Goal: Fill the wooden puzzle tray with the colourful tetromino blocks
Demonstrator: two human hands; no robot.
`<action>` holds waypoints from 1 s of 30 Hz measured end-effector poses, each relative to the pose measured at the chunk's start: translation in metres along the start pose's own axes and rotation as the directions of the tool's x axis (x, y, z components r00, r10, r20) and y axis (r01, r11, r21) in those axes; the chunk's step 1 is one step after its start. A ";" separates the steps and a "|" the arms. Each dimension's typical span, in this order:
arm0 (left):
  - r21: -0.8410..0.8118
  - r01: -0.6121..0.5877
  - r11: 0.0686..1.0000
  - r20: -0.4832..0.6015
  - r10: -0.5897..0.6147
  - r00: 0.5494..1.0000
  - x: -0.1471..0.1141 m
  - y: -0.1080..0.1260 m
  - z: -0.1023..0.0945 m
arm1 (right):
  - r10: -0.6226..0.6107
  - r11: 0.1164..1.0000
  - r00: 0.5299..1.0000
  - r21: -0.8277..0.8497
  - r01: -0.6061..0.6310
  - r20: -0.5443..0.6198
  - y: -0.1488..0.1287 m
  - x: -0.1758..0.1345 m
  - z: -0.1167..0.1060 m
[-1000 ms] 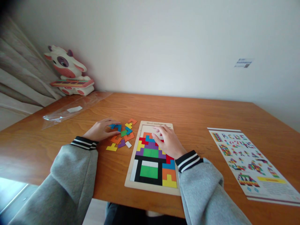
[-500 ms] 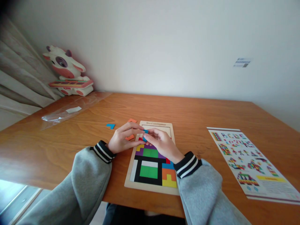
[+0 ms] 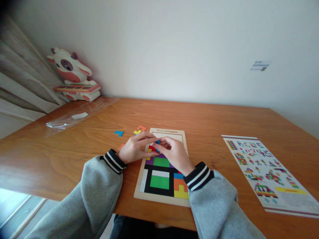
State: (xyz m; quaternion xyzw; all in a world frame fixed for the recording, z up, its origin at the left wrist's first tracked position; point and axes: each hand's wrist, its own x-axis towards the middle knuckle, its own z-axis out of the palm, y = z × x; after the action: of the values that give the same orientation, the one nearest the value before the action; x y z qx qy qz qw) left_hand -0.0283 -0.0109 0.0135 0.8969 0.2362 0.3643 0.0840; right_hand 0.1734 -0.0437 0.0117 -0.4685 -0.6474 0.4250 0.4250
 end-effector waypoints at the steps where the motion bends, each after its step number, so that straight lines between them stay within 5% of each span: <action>1: -0.006 0.007 1.000 -0.001 -0.007 1.000 0.000 0.000 0.000 | 0.000 1.000 1.000 0.005 0.000 0.005 -0.001 0.000 -0.001; 8: -0.162 0.104 0.981 -0.099 -0.121 0.988 0.002 0.005 0.003 | 0.034 0.980 0.997 0.193 -0.048 0.073 0.000 0.003 -0.006; 13: -0.231 0.118 0.966 -0.118 -0.148 0.982 0.005 0.005 -0.002 | 0.156 0.862 0.985 0.477 -0.171 0.071 0.007 0.005 0.000; 20: -0.218 0.181 0.959 -0.097 -0.206 0.974 0.006 0.000 -0.006 | 0.197 0.779 0.975 0.587 -0.219 0.102 0.002 0.015 -0.003; 25: -0.211 0.290 0.934 -0.070 -0.310 0.948 -0.002 -0.019 -0.012 | 0.180 0.923 0.984 0.345 -0.170 0.004 0.006 0.038 -0.010; 28: -0.092 0.393 0.915 -0.143 -0.402 0.904 -0.007 -0.030 -0.008 | 0.128 0.991 0.988 0.046 -0.124 -0.090 0.015 0.055 -0.006; 30: 0.003 0.386 0.923 -0.145 -0.381 0.913 -0.008 -0.033 -0.004 | 0.109 0.994 0.988 -0.020 -0.111 -0.106 0.020 0.062 0.001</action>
State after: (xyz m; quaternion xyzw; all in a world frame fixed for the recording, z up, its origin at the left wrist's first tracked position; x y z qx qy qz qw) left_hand -0.0480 0.0145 0.0005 0.8063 0.4187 0.3995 0.1227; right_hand 0.1649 0.0205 0.0015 -0.5305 -0.6028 0.4146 0.4281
